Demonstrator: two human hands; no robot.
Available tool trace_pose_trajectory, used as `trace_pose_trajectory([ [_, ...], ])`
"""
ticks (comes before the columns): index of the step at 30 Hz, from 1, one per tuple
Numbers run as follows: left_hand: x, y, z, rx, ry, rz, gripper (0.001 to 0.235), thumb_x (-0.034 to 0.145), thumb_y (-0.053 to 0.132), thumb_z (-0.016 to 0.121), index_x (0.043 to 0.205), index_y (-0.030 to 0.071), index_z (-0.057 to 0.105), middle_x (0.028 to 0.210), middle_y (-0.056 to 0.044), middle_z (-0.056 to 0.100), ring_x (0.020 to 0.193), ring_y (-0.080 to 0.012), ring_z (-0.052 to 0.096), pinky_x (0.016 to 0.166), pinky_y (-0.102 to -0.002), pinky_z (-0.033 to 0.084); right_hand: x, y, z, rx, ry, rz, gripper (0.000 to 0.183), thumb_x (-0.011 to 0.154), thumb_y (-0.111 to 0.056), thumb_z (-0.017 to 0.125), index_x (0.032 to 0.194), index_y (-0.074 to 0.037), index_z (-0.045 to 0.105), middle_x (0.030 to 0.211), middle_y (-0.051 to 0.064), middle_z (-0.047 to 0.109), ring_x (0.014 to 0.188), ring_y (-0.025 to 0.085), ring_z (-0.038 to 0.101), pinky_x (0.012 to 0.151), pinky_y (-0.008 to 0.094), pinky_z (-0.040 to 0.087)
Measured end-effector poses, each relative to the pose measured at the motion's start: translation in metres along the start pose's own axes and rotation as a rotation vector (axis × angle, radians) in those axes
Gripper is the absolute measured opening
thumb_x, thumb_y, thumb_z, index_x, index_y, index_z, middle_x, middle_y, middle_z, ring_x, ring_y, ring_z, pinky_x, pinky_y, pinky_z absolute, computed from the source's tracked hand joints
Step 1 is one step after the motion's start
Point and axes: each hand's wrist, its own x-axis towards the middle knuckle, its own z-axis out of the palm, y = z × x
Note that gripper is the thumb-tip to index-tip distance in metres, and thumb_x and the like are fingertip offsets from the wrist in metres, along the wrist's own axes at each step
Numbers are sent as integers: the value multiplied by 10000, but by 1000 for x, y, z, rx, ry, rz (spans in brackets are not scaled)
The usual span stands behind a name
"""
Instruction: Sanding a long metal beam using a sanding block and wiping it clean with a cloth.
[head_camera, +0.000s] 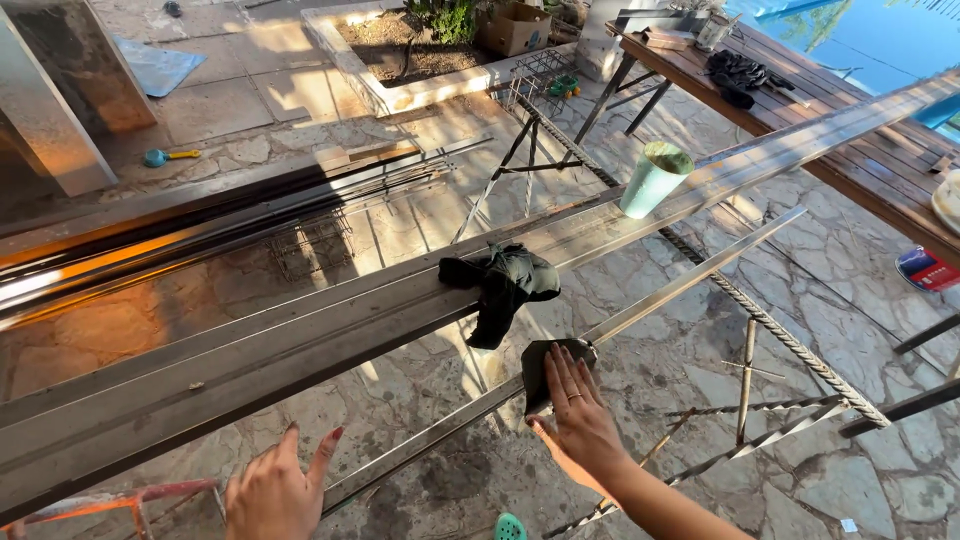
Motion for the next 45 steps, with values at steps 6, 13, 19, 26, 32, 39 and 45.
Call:
trace_pose_trajectory([
  [6, 0, 3, -10, -25, -123, -37, 973, 838, 865, 127, 1520, 259, 468, 1267, -7, 756, 1222, -216, 706, 1166, -491, 465, 50, -3, -70, 435, -20, 501, 556, 924, -149, 621, 1408, 16, 403, 1237, 238, 422, 947, 263, 502, 835, 368, 616],
  [13, -4, 3, -14, -37, -177, -35, 962, 853, 827, 119, 1567, 244, 395, 1216, -66, 773, 1159, -231, 750, 1054, -479, 599, 46, 42, -42, 212, -78, 496, 914, 990, -640, 293, 1565, 56, 153, 1645, 254, 132, 1549, 334, 102, 1260, 451, 40],
  [19, -5, 13, -25, -57, -213, -127, 963, 829, 866, 151, 1560, 298, 418, 1343, -38, 719, 1250, -262, 706, 963, -456, 642, 11, -88, -47, 430, -132, -1, 1030, 943, -771, 127, 1562, 52, 124, 1651, 269, 122, 1541, 362, 101, 1246, 441, 71],
  [26, -10, 14, -28, -50, -240, -127, 927, 870, 821, 160, 1569, 260, 394, 1330, -64, 718, 1172, -263, 749, 882, -423, 699, 46, 73, -45, 120, -65, 492, 525, 976, -416, 425, 1267, 19, 466, 1247, 194, 532, 1234, 369, 476, 1164, 509, 336],
  [32, -9, 20, -28, -66, -237, -153, 928, 868, 834, 175, 1565, 267, 408, 1326, -89, 725, 1229, -302, 718, 961, -481, 663, 29, -98, -56, 449, -150, 85, 911, 842, -494, 411, 1538, 32, 148, 1613, 206, 194, 1515, 342, 145, 1255, 453, 103],
  [39, -5, 17, -30, -40, -255, -161, 871, 920, 790, 185, 1583, 260, 379, 1374, -79, 692, 1235, -318, 713, 970, -490, 656, 35, 65, -7, 286, -12, 450, 947, 942, -698, 350, 1566, 5, 234, 1661, 188, 172, 1545, 308, 143, 1268, 423, 67],
  [45, -6, 20, -33, -68, -255, -172, 895, 893, 815, 182, 1572, 270, 390, 1392, -81, 679, 1271, -325, 687, 1031, -501, 626, 24, -118, -48, 483, -88, -144, 1117, 887, -825, 144, 1556, 69, 126, 1661, 248, 121, 1560, 353, 112, 1262, 438, 88],
])
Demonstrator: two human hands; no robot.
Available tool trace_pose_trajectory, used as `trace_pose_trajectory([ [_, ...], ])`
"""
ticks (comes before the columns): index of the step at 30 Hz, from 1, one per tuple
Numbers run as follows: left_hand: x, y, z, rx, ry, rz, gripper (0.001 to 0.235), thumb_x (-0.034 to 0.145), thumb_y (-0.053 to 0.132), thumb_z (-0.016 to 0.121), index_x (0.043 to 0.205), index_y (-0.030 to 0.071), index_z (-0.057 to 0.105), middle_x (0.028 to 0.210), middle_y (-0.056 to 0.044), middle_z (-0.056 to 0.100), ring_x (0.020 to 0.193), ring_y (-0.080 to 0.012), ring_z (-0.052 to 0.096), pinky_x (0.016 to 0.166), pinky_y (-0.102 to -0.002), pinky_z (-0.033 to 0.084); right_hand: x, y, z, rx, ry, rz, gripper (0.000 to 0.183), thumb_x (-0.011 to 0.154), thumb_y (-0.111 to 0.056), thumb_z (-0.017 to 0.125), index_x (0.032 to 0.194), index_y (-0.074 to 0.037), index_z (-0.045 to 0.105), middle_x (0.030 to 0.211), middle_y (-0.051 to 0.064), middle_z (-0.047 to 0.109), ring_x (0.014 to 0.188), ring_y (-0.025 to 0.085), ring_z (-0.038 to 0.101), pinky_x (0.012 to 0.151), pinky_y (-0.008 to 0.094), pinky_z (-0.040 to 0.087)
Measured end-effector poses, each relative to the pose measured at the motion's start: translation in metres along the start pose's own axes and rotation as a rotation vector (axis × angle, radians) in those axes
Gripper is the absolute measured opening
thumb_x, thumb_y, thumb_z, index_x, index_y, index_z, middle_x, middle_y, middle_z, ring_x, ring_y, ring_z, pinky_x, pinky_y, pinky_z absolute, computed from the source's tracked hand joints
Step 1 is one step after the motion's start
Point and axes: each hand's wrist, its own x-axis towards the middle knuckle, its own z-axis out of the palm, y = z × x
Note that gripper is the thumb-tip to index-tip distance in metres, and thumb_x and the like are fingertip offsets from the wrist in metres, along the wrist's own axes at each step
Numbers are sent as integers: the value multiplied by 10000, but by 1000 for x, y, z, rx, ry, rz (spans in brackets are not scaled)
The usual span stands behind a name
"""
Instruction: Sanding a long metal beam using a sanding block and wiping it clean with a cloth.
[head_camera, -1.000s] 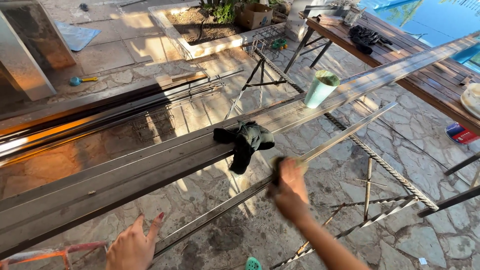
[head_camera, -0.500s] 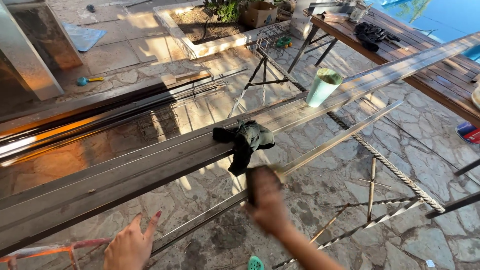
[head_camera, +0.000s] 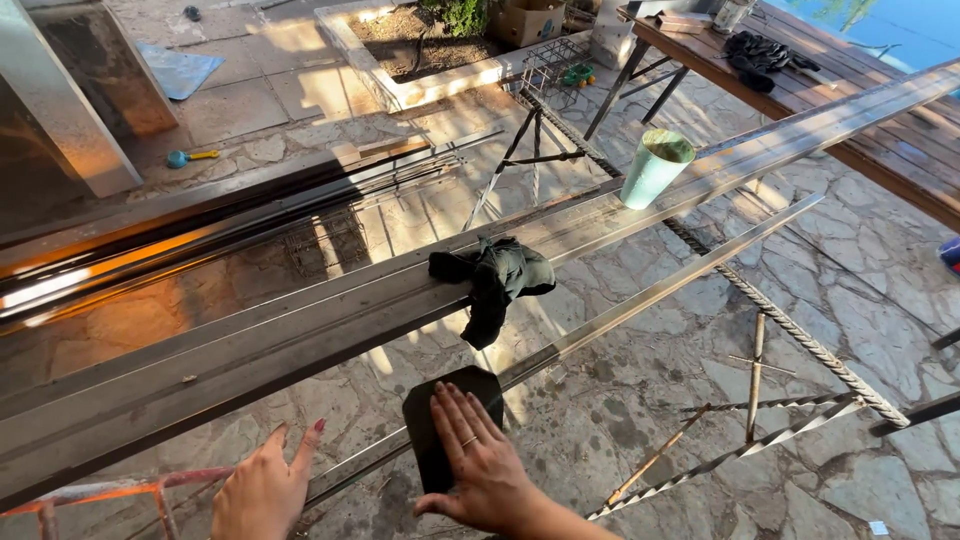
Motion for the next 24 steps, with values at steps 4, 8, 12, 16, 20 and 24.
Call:
trace_pose_trajectory([
  [4, -4, 2, -2, -18, 18, -23, 913, 867, 845, 193, 1552, 291, 431, 1371, -84, 697, 1274, -336, 684, 1042, -514, 596, -7, 108, -28, -67, 94, 191, 1090, 833, -615, 747, 1582, -34, 210, 1660, 178, 212, 1534, 298, 199, 1242, 443, 173],
  [8, -1, -3, 4, 8, 7, -16, 887, 899, 810, 181, 1572, 272, 393, 1404, -72, 669, 1259, -320, 695, 998, -492, 637, 7, 99, -56, -85, 124, 596, 919, 838, -531, 475, 1555, -20, 211, 1599, 165, 267, 1484, 339, 225, 1241, 466, 125],
  [12, 6, -1, 5, 4, 27, -38, 908, 870, 849, 194, 1548, 299, 444, 1380, -64, 697, 1286, -324, 679, 1029, -486, 610, -3, 11, -5, -20, 3, 144, 1067, 919, -788, 243, 1581, 19, 21, 1684, 217, 51, 1570, 311, 57, 1262, 425, 29],
  [16, 4, 1, 4, 16, 26, -55, 921, 852, 861, 175, 1552, 320, 434, 1371, -49, 706, 1271, -314, 694, 963, -453, 651, -2, 131, -46, 29, -35, 424, 981, 911, -386, 686, 1594, -26, 81, 1682, 169, 96, 1552, 313, 62, 1239, 451, 85],
  [20, -5, 3, 0, -8, 28, -55, 896, 877, 844, 208, 1547, 300, 447, 1361, -77, 709, 1262, -325, 695, 1010, -484, 614, 15, 157, -97, -287, 310, 569, 499, 942, -400, 546, 1245, -3, 567, 1218, 176, 651, 1152, 341, 601, 1165, 579, 277],
  [24, 13, -3, 11, 25, 33, -60, 925, 861, 867, 202, 1545, 297, 453, 1374, -65, 710, 1276, -329, 692, 1015, -488, 618, 15, 26, -42, 157, -217, 427, 1157, 876, -528, 777, 1592, -22, 22, 1689, 174, 14, 1551, 323, -17, 1233, 425, 2],
])
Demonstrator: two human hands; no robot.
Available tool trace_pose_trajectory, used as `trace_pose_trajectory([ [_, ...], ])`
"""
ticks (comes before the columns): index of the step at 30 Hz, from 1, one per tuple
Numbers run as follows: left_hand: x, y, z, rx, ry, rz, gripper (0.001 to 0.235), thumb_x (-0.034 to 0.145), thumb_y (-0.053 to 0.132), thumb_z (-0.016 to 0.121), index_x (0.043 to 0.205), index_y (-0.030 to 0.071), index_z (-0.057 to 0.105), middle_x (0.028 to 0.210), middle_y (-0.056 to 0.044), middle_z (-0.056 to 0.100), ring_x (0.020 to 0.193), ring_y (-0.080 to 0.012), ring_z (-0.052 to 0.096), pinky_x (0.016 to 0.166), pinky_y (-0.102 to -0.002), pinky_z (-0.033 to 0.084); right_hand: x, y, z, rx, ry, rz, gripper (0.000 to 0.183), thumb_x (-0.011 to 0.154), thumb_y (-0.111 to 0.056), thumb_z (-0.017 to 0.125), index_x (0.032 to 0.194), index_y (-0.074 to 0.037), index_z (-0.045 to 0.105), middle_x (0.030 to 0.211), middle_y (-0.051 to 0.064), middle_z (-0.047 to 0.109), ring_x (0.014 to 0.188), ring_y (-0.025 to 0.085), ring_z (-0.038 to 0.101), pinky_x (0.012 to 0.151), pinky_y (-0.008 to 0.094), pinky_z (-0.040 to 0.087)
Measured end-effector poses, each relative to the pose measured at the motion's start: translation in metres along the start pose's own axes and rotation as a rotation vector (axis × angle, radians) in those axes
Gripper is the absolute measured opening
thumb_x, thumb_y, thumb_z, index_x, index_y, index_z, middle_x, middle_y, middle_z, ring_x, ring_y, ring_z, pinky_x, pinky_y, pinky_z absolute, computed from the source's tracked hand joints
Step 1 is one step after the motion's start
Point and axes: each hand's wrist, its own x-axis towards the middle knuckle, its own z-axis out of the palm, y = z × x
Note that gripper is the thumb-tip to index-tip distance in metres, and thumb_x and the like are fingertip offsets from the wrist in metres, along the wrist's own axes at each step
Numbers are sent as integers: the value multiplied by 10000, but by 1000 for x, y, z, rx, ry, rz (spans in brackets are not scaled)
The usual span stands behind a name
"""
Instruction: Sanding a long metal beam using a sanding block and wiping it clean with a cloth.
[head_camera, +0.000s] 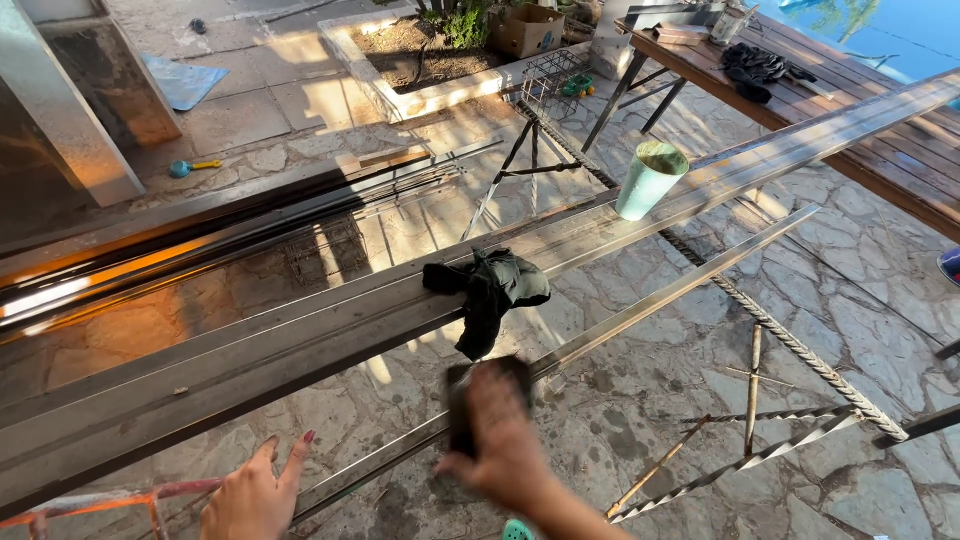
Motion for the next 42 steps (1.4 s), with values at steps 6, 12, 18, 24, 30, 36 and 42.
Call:
trace_pose_trajectory([
  [6, 10, -4, 14, 74, 19, -30, 894, 867, 874, 174, 1545, 360, 449, 1363, -18, 729, 1230, -297, 734, 930, -439, 632, 20, 76, -75, 417, -46, 507, 596, 1007, -212, 519, 1533, -108, 260, 990, 116, 674, 759, 156, 649, 563, 185, 595],
  [12, 11, -1, 14, 100, 25, -61, 882, 873, 878, 192, 1537, 370, 475, 1315, -16, 765, 1200, -287, 750, 866, -409, 656, 50, 129, -115, -419, 610, 124, 810, 925, -730, 91, 1052, -175, 667, 929, 54, 716, 922, 296, 692, 1100, 654, 324],
  [18, 82, -39, 88, -105, 251, 0, 846, 861, 836, 401, 1434, 277, 674, 1268, 38, 792, 1182, -231, 751, 993, -341, 557, -1, 14, 6, -80, -37, -230, 1167, 785, -875, 48, 1550, -1, -70, 1672, 212, -90, 1567, 341, -68, 1234, 439, -44],
  [24, 83, -32, 79, -324, 162, -117, 839, 903, 748, 531, 1525, 189, 600, 1235, -113, 818, 1146, -243, 752, 1076, -342, 489, 53, 171, -150, -298, 825, -296, 724, 1007, -643, 261, 602, -152, 606, 491, -59, 422, 473, 117, 469, 705, 347, 431],
  [30, 60, -20, 59, -377, 220, -124, 834, 893, 771, 546, 1423, 148, 708, 1160, -65, 855, 1297, -235, 642, 1260, -438, 190, 61, 246, -147, -275, 887, -226, 505, 1011, -527, 369, 864, -133, 649, 845, 18, 652, 836, 237, 613, 1009, 530, 310],
  [36, 62, -4, 44, -899, 48, -323, 841, 987, 450, 746, 1592, -22, 401, 1125, -328, 780, 1050, -328, 719, 922, -422, 499, -4, 105, -30, -107, 138, -461, 1133, 870, -804, 341, 1573, 63, 143, 1657, 256, 128, 1546, 363, 109, 1251, 460, 59],
  [42, 15, 11, 21, -514, 260, -178, 744, 1049, 601, 613, 1474, -9, 631, 886, -142, 899, 551, -224, 629, 566, -296, 440, 55, 298, -144, -219, 644, -271, 474, 979, -432, 560, 1036, 24, 675, 1322, 287, 619, 1319, 434, 549, 1170, 552, 366],
])
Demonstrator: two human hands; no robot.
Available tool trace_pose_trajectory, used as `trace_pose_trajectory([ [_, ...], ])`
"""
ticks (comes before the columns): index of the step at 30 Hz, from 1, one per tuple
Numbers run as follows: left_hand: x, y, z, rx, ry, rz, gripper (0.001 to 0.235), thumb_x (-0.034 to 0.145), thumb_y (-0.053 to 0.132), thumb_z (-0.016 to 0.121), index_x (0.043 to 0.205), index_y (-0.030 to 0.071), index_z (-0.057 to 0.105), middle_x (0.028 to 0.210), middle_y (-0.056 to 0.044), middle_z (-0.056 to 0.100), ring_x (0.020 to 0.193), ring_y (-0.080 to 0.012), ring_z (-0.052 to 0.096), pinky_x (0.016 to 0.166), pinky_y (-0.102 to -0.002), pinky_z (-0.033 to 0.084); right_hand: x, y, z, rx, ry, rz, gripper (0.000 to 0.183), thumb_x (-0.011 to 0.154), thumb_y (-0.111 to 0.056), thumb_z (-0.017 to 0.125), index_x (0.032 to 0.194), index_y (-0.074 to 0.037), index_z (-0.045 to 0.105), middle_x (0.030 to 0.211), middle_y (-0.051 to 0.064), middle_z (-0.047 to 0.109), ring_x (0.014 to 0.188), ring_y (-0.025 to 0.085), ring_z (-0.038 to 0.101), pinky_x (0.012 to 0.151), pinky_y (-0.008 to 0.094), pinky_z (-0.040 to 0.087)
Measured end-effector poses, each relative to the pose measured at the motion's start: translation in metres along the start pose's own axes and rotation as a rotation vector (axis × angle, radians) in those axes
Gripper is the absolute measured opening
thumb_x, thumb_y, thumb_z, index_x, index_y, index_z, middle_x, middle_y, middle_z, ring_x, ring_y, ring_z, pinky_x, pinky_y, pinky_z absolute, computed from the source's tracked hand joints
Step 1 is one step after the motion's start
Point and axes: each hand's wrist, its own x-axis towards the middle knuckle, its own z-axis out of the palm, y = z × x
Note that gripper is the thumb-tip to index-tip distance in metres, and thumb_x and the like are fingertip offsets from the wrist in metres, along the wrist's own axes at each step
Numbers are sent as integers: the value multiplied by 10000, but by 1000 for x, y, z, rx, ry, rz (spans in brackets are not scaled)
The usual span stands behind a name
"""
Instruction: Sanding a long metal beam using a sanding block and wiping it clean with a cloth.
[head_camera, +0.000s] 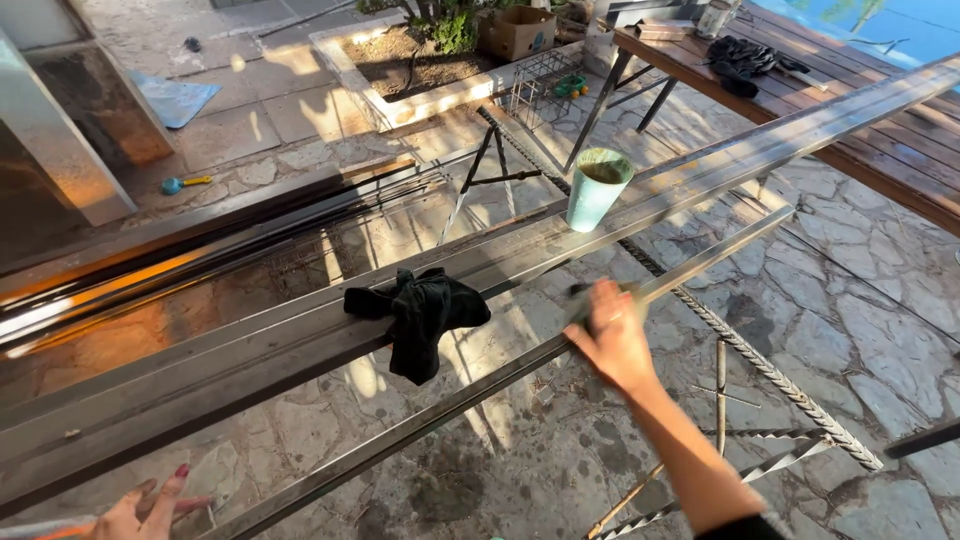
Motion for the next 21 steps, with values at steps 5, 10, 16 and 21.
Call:
trace_pose_trajectory([
  [5, 18, -26, 11, 240, 128, 101, 651, 1040, 721, 525, 1153, 128, 768, 591, -84, 719, 456, -184, 564, 489, -263, 348, 32, -87, -17, 105, -415, 728, 752, 959, -471, 341, 1577, -114, 102, 1670, 172, 102, 1366, 331, 316, 1141, 421, 318],
  [10, 46, -45, 28, 282, 86, 27, 811, 1026, 751, 488, 1462, 101, 699, 851, -193, 905, 784, -304, 828, 691, -309, 545, -33, -177, 17, 96, -633, -36, 1119, 866, -845, 104, 1545, 19, -106, 1676, 201, -109, 1553, 304, -100, 1261, 424, -50],
  [16, -11, 6, -20, 437, -58, -96, 866, 923, 880, 330, 1375, 248, 711, 1341, -129, 779, 1254, -432, 697, 986, -537, 540, -14, -35, 11, -66, -185, 403, 905, 985, -633, 350, 1562, 51, 219, 1605, 278, 271, 1514, 392, 223, 1228, 516, 200],
  [21, -29, 30, -37, 400, -94, -57, 808, 947, 823, 334, 1283, 212, 743, 1198, -168, 817, 1151, -415, 730, 928, -517, 558, -29, -217, 16, 245, -631, 290, 1174, 845, -534, 797, 1600, -105, 7, 1708, 85, 3, 1554, 296, -30, 1236, 476, 21],
])
